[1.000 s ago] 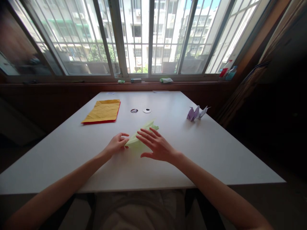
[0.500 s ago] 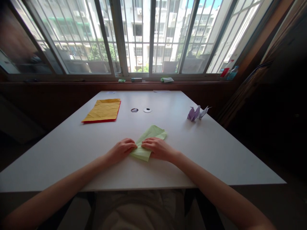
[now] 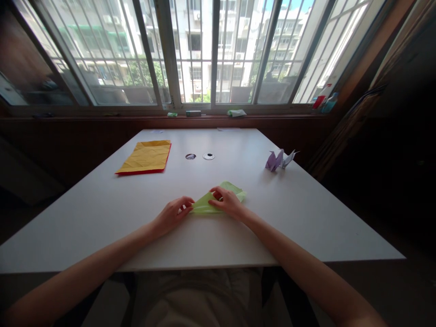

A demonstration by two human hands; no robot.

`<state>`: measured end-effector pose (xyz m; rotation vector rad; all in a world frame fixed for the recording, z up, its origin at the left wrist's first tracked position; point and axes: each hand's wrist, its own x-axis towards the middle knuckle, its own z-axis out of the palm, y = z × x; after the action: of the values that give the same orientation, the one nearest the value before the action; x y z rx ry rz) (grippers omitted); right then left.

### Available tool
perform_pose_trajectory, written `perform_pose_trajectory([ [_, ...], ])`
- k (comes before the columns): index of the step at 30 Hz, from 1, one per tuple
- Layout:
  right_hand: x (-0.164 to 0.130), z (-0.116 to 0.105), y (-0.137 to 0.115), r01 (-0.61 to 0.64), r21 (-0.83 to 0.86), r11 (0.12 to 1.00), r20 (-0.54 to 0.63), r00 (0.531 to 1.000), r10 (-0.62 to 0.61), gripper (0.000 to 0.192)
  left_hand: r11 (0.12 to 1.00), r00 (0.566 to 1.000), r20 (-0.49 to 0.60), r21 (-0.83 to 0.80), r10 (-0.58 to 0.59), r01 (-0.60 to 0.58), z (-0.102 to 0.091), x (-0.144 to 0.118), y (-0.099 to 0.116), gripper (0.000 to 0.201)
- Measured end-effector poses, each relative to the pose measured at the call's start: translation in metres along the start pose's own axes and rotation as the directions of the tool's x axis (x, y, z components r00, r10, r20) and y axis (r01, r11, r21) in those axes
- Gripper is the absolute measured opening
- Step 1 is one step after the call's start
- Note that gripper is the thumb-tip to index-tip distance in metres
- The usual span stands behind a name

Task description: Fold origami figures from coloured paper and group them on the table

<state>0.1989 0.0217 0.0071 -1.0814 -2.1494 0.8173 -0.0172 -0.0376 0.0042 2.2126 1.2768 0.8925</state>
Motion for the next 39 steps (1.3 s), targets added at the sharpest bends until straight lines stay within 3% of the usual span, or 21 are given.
perform_pose_trajectory([
  [6,-0.002,-0.007,-0.008,0.003,-0.001,1.0,0.116,0.993,-0.003,0.033,0.998,0.998,0.06,-0.062,-0.025,0.028,-0.001,0.001,0.0,0.014],
  [10,-0.01,-0.016,-0.016,0.174,0.066,0.982,0.297,0.936,-0.186,0.015,0.982,0.983,0.104,0.095,0.153,-0.163,-0.003,-0.002,0.004,0.01],
  [13,-0.014,-0.017,-0.019,0.288,0.07,0.955,0.33,0.897,-0.294,0.012,0.942,0.959,0.139,0.199,0.248,-0.272,-0.005,-0.006,0.008,0.014],
  [16,-0.015,-0.013,-0.02,0.275,0.02,0.961,0.293,0.917,-0.269,0.012,0.928,0.958,0.132,0.246,0.255,-0.281,-0.004,-0.008,0.01,0.02],
  [20,-0.01,-0.003,-0.019,0.144,-0.114,0.983,0.129,0.983,-0.129,0.036,0.968,0.99,0.023,0.205,0.142,-0.144,0.002,-0.006,0.006,0.021],
  [23,-0.006,0.005,-0.015,0.084,-0.243,0.966,-0.027,0.995,-0.094,0.03,0.988,0.998,-0.043,0.149,0.05,-0.043,0.007,-0.003,0.001,0.019],
  [26,-0.003,0.011,-0.012,0.019,-0.277,0.961,-0.108,0.993,-0.051,0.017,0.992,0.999,-0.046,0.127,0.024,-0.018,0.01,-0.002,-0.004,0.024],
  [29,-0.002,0.014,-0.01,-0.03,-0.246,0.969,-0.149,0.989,-0.007,0.017,0.988,0.998,-0.034,0.148,0.056,-0.051,0.01,-0.001,-0.004,0.022],
  [33,-0.005,0.016,-0.008,0.031,-0.248,0.968,-0.165,0.983,-0.074,0.026,0.966,0.989,-0.017,0.214,0.15,-0.143,0.009,-0.001,-0.001,0.023],
  [39,-0.007,0.014,-0.008,0.122,-0.264,0.957,-0.077,0.986,-0.146,0.009,0.928,0.97,0.074,0.284,0.231,-0.242,0.007,-0.001,0.004,0.03],
])
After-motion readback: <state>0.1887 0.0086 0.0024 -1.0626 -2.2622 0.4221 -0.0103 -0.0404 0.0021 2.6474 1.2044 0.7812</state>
